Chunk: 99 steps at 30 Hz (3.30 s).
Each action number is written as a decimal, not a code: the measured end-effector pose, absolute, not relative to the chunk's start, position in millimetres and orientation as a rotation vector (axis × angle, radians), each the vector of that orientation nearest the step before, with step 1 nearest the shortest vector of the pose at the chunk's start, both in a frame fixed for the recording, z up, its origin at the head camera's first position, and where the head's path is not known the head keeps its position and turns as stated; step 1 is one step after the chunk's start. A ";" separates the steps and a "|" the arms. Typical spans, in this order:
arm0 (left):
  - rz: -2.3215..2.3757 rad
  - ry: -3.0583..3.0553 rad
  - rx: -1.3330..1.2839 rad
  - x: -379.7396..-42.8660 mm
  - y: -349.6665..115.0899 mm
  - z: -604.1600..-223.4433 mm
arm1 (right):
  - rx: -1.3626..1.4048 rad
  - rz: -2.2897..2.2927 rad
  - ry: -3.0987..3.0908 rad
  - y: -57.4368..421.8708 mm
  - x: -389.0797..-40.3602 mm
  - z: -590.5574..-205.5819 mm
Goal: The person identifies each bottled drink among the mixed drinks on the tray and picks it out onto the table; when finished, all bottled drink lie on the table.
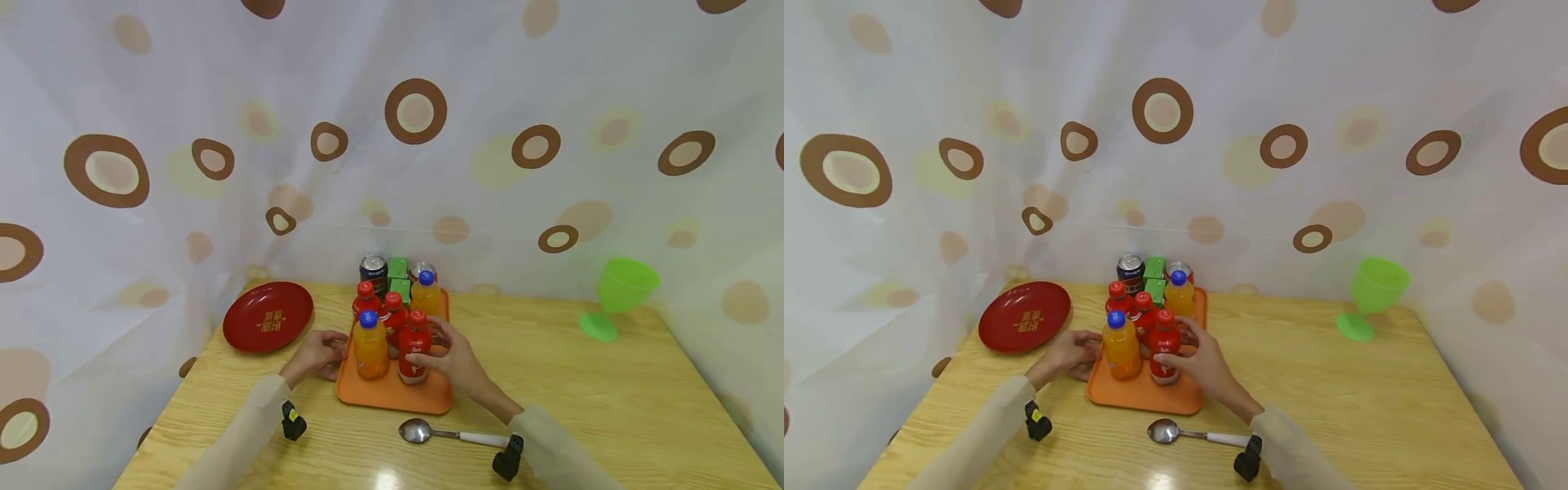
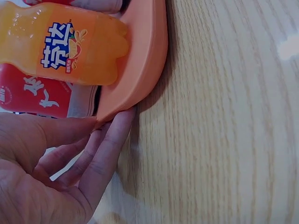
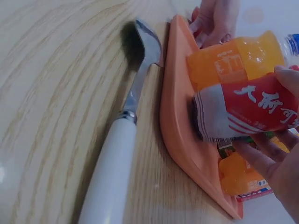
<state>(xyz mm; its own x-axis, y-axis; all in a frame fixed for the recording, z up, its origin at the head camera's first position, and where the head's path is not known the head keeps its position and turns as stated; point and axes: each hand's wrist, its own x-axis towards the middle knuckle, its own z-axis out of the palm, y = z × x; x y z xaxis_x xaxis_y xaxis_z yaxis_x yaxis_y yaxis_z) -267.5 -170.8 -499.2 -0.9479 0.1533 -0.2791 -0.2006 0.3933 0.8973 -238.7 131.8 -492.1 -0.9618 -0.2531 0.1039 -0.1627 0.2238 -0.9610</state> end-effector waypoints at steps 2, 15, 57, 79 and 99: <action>1.573 2.344 -0.036 -268.2 -169.5 -498.9 | -0.345 -1.877 2.404 135.1 -240.4 -490.8; 1.532 2.348 -0.037 -274.3 -169.7 -501.8 | -0.256 -1.849 2.462 177.7 -245.4 -473.3; 1.440 2.511 -0.070 -281.8 -160.0 -504.0 | -0.164 -1.827 2.981 246.8 -346.5 -503.5; 1.300 2.673 0.026 -279.3 -163.2 -504.1 | -0.158 -1.826 3.087 241.6 -347.0 -519.9; 1.420 2.604 -0.012 -280.0 -159.3 -508.6 | -0.021 -1.190 2.881 253.9 -317.8 -492.0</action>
